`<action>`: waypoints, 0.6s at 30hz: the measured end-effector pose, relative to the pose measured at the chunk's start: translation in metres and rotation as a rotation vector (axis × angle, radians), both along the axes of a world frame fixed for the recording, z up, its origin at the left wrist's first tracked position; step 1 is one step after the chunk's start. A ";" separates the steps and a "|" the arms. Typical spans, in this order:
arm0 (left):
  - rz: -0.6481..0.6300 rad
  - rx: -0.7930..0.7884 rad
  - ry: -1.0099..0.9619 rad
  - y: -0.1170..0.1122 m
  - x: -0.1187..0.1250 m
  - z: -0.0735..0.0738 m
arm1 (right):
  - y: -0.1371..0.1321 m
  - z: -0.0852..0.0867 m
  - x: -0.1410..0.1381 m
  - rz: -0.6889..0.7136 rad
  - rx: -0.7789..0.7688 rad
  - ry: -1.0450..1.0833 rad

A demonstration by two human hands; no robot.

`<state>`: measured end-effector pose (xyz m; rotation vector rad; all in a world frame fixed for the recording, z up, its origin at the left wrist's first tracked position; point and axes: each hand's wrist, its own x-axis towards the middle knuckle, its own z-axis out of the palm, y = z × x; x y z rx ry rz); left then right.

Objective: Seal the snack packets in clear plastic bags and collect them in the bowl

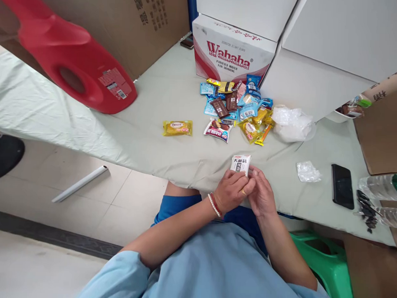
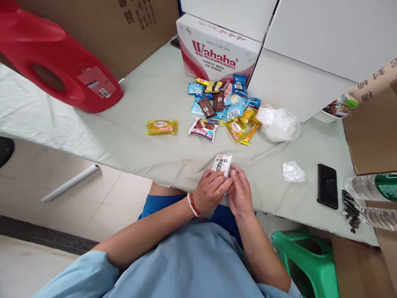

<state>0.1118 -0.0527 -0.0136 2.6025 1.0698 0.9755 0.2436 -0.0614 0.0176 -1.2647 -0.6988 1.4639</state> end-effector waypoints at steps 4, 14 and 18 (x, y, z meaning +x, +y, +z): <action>-0.301 -0.058 0.005 0.004 0.005 0.008 | -0.001 -0.011 0.014 -0.058 -0.122 0.112; 0.101 0.005 -0.015 0.025 -0.079 0.010 | 0.050 0.014 0.157 -0.618 0.287 -0.168; 0.260 0.066 0.158 0.036 -0.115 -0.010 | 0.123 0.018 0.283 -0.922 0.282 -0.346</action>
